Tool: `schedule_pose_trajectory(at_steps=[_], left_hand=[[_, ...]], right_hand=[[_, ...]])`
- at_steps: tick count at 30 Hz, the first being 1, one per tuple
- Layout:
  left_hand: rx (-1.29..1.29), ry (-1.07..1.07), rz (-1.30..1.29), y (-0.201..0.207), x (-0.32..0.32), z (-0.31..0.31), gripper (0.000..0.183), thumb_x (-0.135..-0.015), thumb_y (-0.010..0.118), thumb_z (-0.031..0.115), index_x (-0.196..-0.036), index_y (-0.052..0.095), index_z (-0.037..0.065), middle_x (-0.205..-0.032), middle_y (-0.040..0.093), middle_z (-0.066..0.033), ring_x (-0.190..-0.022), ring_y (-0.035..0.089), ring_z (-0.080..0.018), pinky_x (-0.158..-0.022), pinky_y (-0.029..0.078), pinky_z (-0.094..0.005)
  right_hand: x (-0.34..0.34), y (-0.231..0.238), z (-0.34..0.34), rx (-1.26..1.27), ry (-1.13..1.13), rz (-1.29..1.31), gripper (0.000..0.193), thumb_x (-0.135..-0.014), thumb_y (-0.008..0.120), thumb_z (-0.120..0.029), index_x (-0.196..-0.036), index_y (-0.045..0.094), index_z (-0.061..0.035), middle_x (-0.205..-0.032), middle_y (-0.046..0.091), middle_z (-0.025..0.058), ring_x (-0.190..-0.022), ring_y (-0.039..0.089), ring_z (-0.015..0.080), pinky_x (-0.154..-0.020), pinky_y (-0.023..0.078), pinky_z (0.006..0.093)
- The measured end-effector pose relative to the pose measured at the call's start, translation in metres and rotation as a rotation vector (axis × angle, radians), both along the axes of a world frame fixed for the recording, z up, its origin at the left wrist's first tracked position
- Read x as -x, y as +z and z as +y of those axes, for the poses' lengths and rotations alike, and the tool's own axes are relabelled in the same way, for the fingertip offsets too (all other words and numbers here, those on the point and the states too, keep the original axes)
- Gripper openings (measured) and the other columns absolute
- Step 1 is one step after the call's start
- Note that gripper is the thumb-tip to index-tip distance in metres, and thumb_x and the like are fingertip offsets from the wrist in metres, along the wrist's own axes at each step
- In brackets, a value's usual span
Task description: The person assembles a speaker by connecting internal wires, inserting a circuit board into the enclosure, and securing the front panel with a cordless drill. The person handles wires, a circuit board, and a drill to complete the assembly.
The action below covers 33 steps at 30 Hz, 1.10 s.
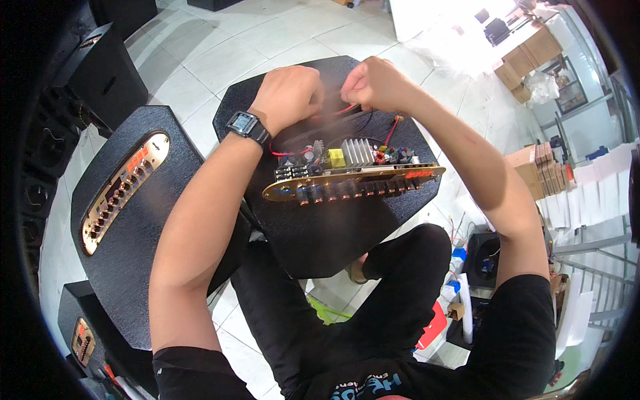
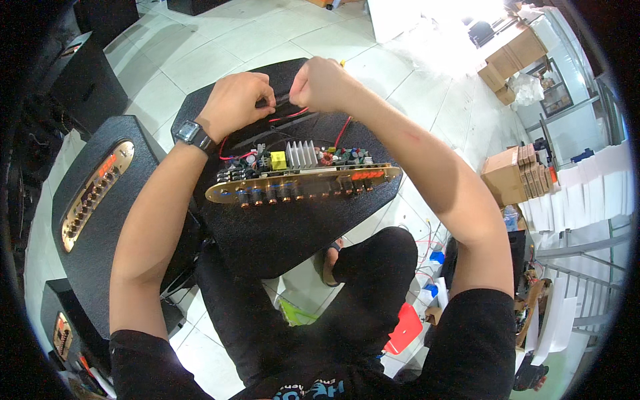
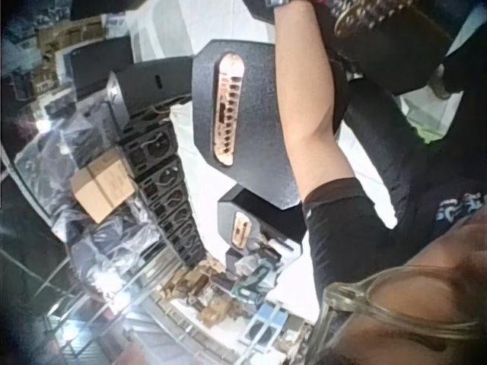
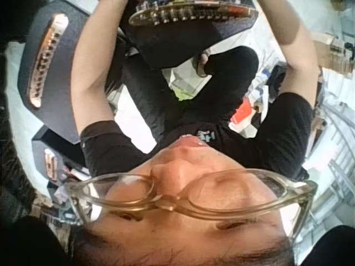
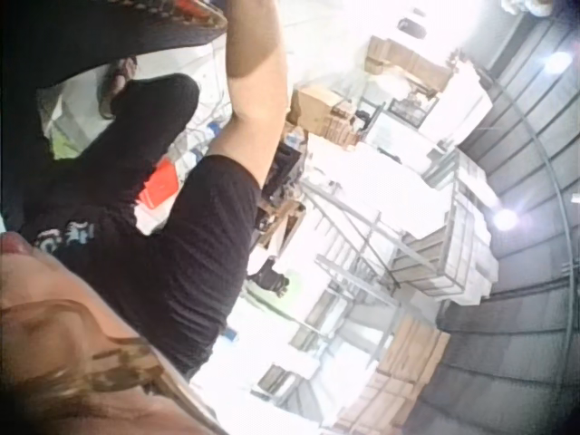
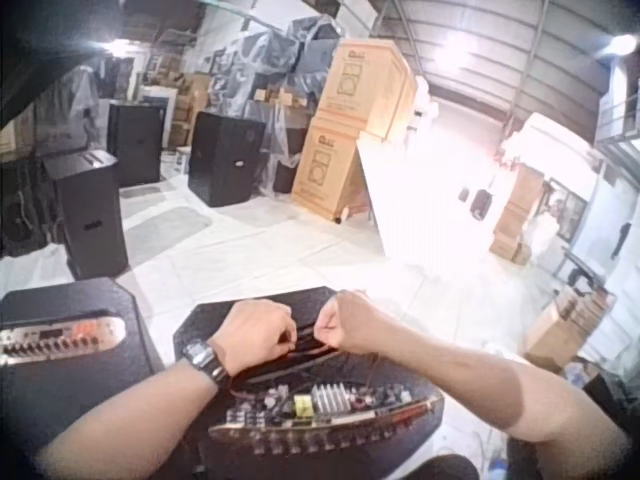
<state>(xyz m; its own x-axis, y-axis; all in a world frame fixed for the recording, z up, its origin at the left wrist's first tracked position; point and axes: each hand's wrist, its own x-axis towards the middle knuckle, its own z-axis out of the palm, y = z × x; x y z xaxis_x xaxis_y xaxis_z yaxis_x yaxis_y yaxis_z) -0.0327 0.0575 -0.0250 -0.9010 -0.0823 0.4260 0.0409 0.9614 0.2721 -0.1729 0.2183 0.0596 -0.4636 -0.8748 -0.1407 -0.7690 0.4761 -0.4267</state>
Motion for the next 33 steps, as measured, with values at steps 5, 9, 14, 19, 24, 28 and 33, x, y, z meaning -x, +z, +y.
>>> schedule_pose_trajectory(at_steps=[5,9,14,19,24,28,33], left_hand=[[-0.139,-0.047,-0.009,-0.002,0.001,0.005,0.011,-0.078,0.082,0.019,-0.086,0.078,0.013,-0.084,0.067,-0.0056,-0.082,0.069,-0.0287,-0.072,0.055,-0.0419],[-0.225,-0.027,-0.014,-0.004,0.003,0.000,0.014,-0.078,0.083,0.021,-0.087,0.078,0.012,-0.084,0.069,-0.0055,-0.083,0.069,-0.0280,-0.071,0.054,-0.0415],[-0.040,0.011,0.009,-0.003,0.011,-0.002,0.027,-0.078,0.082,0.033,-0.083,0.074,0.008,-0.081,0.073,-0.0134,-0.082,0.071,-0.0370,-0.076,0.056,-0.0464],[-0.167,-0.061,0.019,-0.003,0.007,0.002,0.022,-0.077,0.082,0.028,-0.083,0.074,0.009,-0.081,0.072,-0.0106,-0.081,0.070,-0.0348,-0.072,0.055,-0.0453],[-0.112,-0.037,0.013,-0.001,0.002,-0.004,0.020,-0.078,0.081,0.030,-0.082,0.075,0.011,-0.080,0.073,-0.0124,-0.078,0.071,-0.0364,-0.072,0.056,-0.0448],[-0.099,-0.063,0.033,0.004,0.002,0.001,0.019,-0.079,0.083,0.028,-0.084,0.077,0.010,-0.080,0.071,-0.0094,-0.078,0.069,-0.0335,-0.070,0.054,-0.0432],[-0.166,-0.151,-0.033,0.008,-0.001,-0.002,0.014,-0.080,0.085,0.020,-0.087,0.079,0.010,-0.083,0.069,-0.0050,-0.082,0.067,-0.0299,-0.070,0.053,-0.0426]], right_hand=[[0.001,-0.018,0.000,0.145,0.216,0.232,0.012,-0.075,0.076,-0.018,-0.077,0.078,-0.0064,-0.076,0.075,0.0178,-0.075,0.075,0.0336,-0.075,0.061,0.0405],[-0.017,-0.020,-0.010,0.085,0.193,0.323,0.015,-0.078,0.078,-0.020,-0.083,0.076,-0.0059,-0.086,0.076,0.0199,-0.087,0.075,0.0369,-0.082,0.061,0.0434],[-0.015,-0.029,-0.014,0.063,0.170,0.297,0.017,-0.078,0.079,-0.021,-0.085,0.076,-0.0053,-0.090,0.075,0.0216,-0.092,0.075,0.0379,-0.087,0.061,0.0455],[-0.012,-0.015,-0.004,0.052,0.039,0.118,0.016,-0.078,0.079,-0.020,-0.083,0.077,-0.0043,-0.080,0.075,0.0181,-0.077,0.075,0.0340,-0.076,0.061,0.0407],[-0.018,-0.018,-0.012,-0.056,0.026,-0.100,0.014,-0.087,0.075,-0.012,-0.086,0.074,0.0016,-0.077,0.076,0.0135,-0.064,0.075,0.0218,-0.067,0.063,0.0338],[-0.006,-0.005,0.000,-0.069,-0.034,-0.339,0.020,-0.091,0.074,-0.015,-0.086,0.073,0.0051,-0.076,0.076,0.0105,-0.064,0.074,0.0170,-0.058,0.062,0.0310],[-0.015,-0.014,-0.009,-0.073,-0.083,-0.403,0.023,-0.093,0.075,-0.017,-0.092,0.075,0.0058,-0.078,0.074,0.0124,-0.068,0.073,0.0175,-0.060,0.062,0.0321]])
